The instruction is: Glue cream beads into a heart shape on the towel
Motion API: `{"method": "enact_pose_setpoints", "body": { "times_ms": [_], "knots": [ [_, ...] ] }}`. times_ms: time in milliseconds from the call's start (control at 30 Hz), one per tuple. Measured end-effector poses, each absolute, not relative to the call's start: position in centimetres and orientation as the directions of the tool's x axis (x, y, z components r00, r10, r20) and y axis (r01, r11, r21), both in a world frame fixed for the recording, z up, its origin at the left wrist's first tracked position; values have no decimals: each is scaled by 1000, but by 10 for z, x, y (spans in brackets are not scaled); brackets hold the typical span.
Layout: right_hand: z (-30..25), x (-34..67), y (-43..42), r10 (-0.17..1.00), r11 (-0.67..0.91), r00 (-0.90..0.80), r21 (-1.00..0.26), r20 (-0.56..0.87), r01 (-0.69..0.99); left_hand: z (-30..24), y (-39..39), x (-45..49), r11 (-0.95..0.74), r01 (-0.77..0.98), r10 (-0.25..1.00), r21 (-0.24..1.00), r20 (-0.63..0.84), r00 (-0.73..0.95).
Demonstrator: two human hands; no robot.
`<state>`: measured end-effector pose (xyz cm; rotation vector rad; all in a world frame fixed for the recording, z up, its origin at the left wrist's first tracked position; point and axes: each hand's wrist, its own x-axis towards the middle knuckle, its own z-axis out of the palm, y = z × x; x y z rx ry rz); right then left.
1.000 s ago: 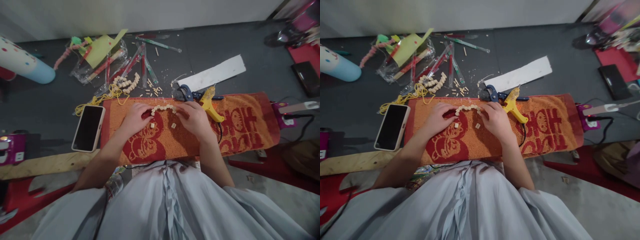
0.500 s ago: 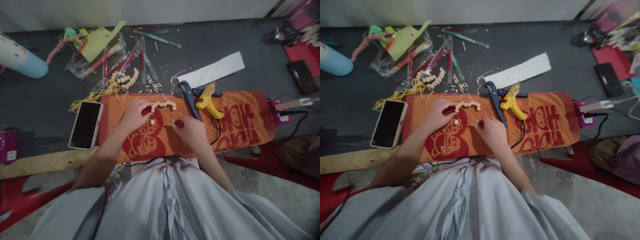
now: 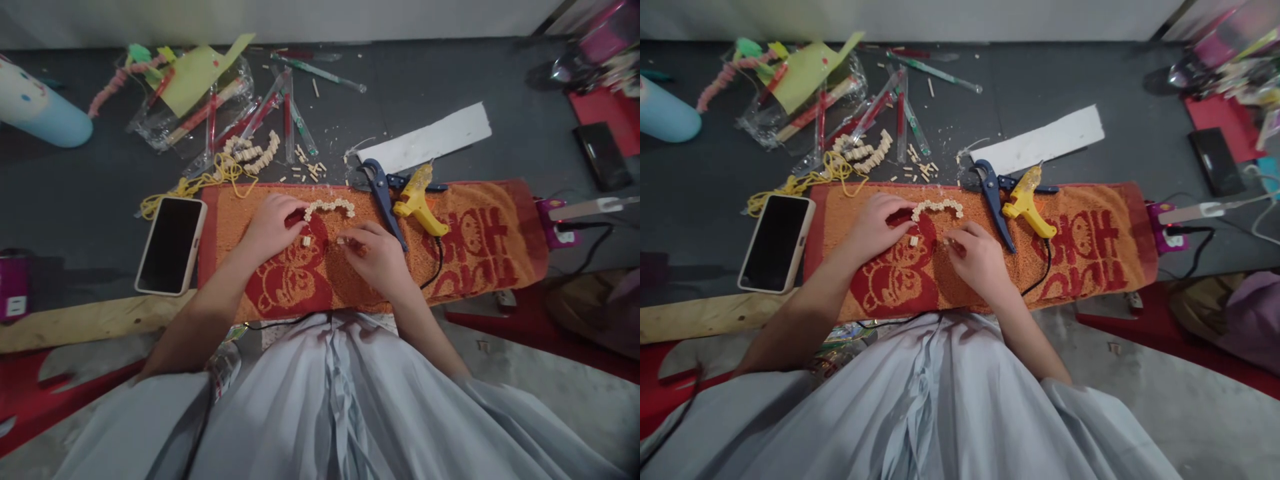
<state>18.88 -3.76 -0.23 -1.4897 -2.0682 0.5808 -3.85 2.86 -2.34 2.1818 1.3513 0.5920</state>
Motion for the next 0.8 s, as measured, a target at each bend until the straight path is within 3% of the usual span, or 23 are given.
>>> {"method": "enact_pose_setpoints", "body": {
  "times_ms": [300, 533, 800],
  "knots": [
    [-14, 184, -29, 971, 214, -230, -649, 61, 730, -23, 30, -39, -384, 689, 902, 615, 90, 422],
    [-13, 175, -31, 971, 221, -215, -740, 106, 635, -22, 30, -40, -381, 677, 897, 630, 74, 436],
    [-15, 147, -13, 958, 278, -259, -625, 124, 730, -26, 32, -43, -404, 659, 884, 634, 84, 460]
  ]
}}
